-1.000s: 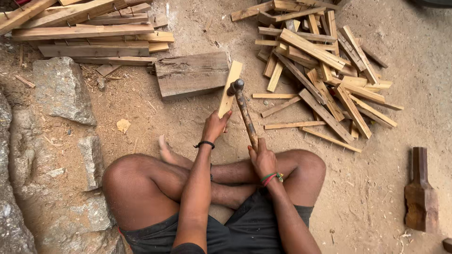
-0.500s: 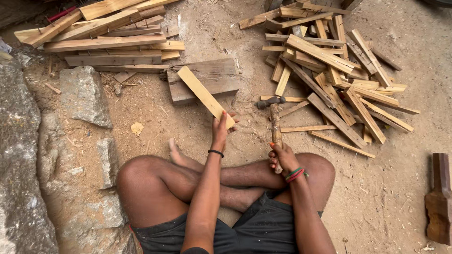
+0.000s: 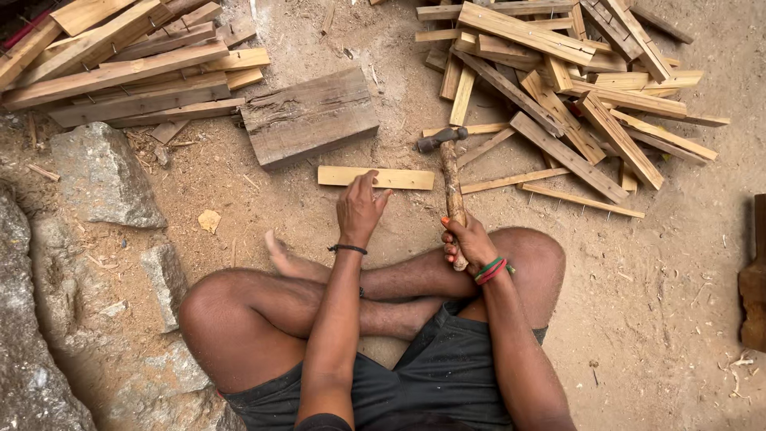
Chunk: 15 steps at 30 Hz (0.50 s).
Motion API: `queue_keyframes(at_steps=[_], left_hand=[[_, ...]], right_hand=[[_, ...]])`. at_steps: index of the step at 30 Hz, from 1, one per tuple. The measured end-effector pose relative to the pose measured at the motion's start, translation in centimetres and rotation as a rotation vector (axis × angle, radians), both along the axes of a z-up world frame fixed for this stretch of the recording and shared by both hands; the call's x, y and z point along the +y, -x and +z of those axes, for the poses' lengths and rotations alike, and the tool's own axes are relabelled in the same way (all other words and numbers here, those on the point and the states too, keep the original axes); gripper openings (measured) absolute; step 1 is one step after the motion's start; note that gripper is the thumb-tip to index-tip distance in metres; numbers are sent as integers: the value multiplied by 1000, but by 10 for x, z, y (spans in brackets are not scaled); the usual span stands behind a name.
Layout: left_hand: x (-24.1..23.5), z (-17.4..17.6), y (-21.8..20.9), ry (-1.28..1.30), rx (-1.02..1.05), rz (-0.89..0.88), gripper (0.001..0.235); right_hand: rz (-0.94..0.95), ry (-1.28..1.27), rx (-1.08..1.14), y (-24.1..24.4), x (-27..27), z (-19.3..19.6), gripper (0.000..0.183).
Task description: The person sits on the ground and repeatedly splits small wooden planks using a hammer and a wooden block. They pick up a plank, position it on the block, strike it with the hammer to split it, and then place the resulting pieces into a pile.
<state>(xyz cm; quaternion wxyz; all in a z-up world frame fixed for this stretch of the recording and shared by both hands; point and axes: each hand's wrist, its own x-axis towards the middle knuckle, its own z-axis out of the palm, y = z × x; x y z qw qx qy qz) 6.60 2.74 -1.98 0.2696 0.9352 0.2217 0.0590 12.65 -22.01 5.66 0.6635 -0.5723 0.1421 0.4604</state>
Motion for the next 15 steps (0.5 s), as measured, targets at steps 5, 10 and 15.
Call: queue_keyframes(at_steps=[5, 10, 15], left_hand=[[56, 19, -18, -345, 48, -199, 91], [95, -4, -15, -344, 351, -336, 62], [94, 0, 7, -127, 482, -209, 53]], right_hand=[[9, -28, -8, 0, 3, 3, 21], [9, -26, -21, 1, 4, 1, 22], [21, -35, -18, -1, 4, -3, 23]])
